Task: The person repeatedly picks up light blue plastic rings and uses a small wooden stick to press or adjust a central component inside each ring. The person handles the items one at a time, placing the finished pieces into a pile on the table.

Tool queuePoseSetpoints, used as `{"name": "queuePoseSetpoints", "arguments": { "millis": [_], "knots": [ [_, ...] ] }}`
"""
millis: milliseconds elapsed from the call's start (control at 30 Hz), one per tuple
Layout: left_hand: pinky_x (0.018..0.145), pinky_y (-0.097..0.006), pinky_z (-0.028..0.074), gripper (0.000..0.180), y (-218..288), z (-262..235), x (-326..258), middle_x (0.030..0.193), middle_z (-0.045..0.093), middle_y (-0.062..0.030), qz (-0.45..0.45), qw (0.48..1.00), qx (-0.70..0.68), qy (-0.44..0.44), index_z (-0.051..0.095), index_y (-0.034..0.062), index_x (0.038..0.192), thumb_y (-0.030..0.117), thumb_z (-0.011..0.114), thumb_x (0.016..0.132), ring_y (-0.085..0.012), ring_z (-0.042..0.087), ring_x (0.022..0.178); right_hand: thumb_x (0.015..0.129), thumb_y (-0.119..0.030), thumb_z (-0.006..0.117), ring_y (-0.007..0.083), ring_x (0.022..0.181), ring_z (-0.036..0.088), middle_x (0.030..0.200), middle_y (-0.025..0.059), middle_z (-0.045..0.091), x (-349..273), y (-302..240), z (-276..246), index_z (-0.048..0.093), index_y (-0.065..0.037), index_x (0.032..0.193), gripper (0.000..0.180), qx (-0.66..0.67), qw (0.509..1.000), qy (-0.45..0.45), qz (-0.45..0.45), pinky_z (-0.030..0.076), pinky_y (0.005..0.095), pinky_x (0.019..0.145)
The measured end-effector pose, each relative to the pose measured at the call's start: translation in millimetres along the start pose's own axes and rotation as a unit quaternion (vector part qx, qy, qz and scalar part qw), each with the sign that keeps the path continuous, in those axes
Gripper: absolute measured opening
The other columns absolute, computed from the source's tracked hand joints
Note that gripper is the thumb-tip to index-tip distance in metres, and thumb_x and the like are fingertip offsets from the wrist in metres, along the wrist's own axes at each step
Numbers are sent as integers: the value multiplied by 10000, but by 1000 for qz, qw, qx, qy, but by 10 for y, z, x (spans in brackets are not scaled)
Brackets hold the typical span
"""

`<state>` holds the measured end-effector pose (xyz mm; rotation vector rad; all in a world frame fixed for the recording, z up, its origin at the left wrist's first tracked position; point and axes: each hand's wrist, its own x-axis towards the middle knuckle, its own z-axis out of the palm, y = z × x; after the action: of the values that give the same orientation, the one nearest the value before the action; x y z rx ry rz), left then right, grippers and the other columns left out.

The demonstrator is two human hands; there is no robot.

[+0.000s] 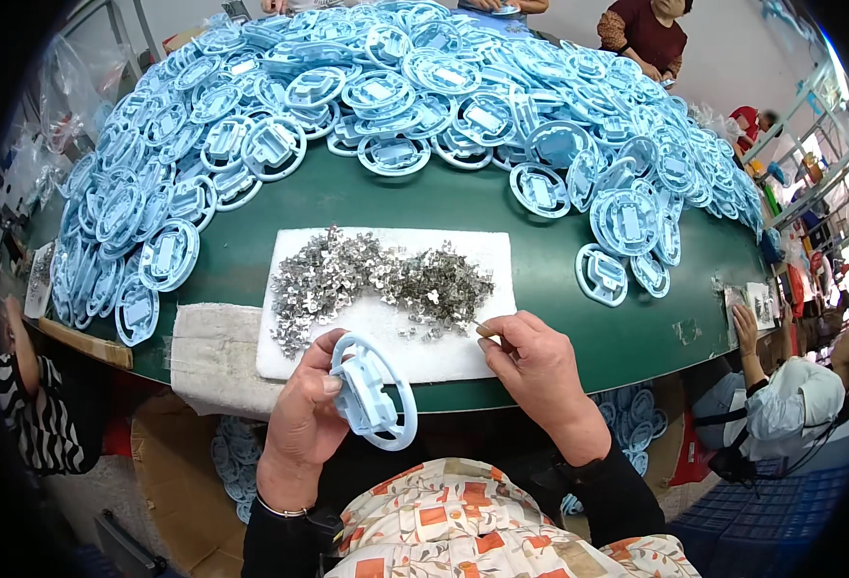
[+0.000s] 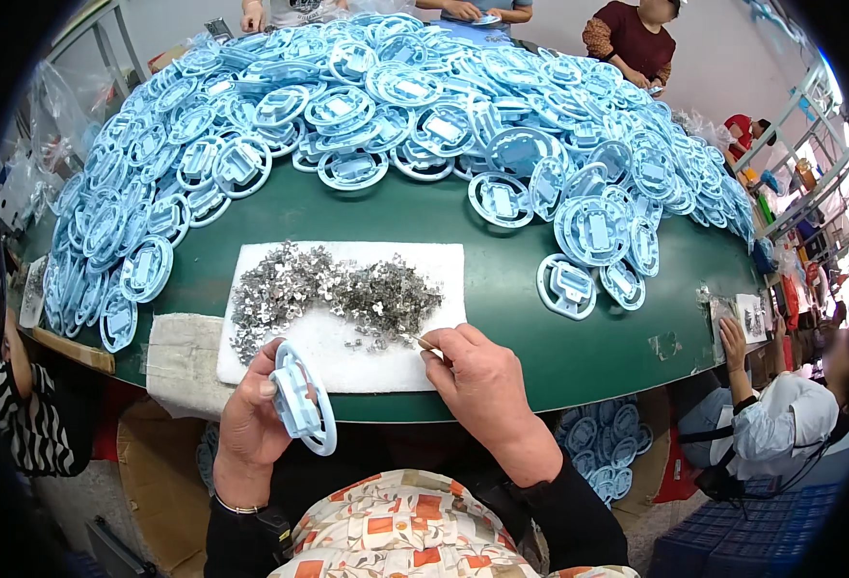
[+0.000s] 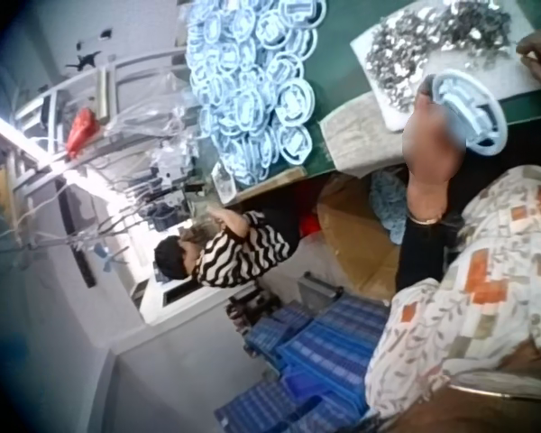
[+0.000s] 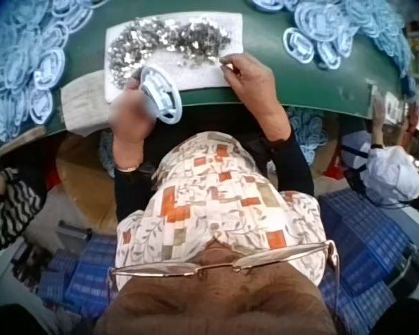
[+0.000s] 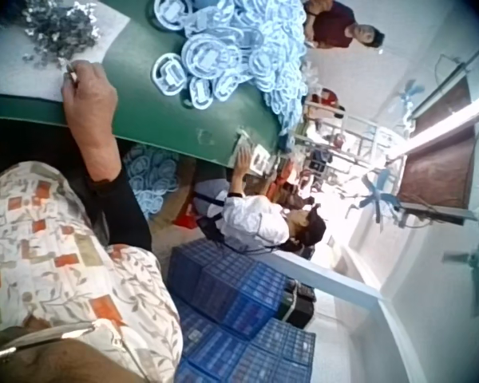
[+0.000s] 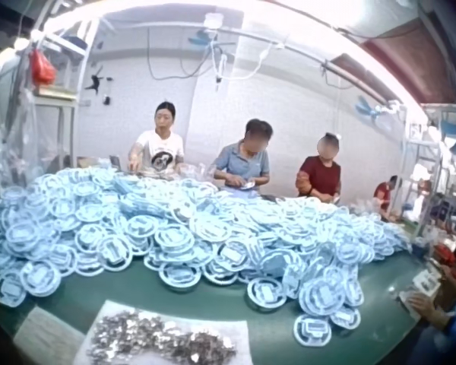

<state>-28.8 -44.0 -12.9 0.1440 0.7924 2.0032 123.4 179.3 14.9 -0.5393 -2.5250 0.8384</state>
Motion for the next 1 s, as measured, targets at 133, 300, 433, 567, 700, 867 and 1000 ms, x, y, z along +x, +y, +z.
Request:
{"name": "queuePoseSetpoints", "arguments": {
  "millis": [133,300,433,567,700,867,1000],
  "knots": [
    [989,-360,538,589,38,48,-52,1187,600,-93,-2,998,53,34,436,12,1380,90,603,821,-198,636,1103,847,-37,726,190,650,655,815,89,645,38,4,59,709,-41,994,148,-25,999,-20,6,530,303,602],
    [989,-333,517,543,4,109,-40,1252,588,-116,-13,991,128,46,409,-14,1416,44,543,893,-174,617,1118,832,-57,726,247,650,660,815,89,648,90,-75,111,701,-63,989,159,-42,999,-5,-11,532,350,598],
    [992,-305,495,502,-4,133,-28,1266,587,-128,-21,991,124,45,404,-18,1433,48,472,940,-156,601,1133,828,-64,723,273,657,665,816,85,649,110,-56,148,696,-74,985,159,-22,1000,8,-15,533,372,594],
    [990,-279,484,460,26,180,-46,1272,583,-113,-37,990,130,45,421,-11,1435,42,384,980,-134,584,1140,829,-73,730,268,662,667,819,78,652,99,-74,151,696,-80,980,155,-50,998,-3,-26,534,369,594],
    [954,-249,486,429,-39,173,-48,1255,592,-94,-18,982,185,46,453,-13,1417,21,354,1001,-98,584,1102,823,-95,748,265,653,666,810,73,651,140,-78,210,692,-84,954,143,-105,993,9,-58,532,364,583],
    [878,-262,522,424,-66,198,-43,1192,629,-105,-1,977,206,62,480,-7,1391,32,357,986,-112,623,1038,819,-74,748,219,628,640,774,73,644,126,-50,182,682,-65,908,112,-62,998,7,-32,514,333,575],
    [809,-227,519,300,-41,220,-27,1062,670,-52,-2,981,191,34,557,-8,1301,80,435,1041,-65,617,924,855,-56,738,96,620,549,735,13,604,82,31,101,680,-28,918,90,99,992,-20,69,456,254,574]
  ]
}}
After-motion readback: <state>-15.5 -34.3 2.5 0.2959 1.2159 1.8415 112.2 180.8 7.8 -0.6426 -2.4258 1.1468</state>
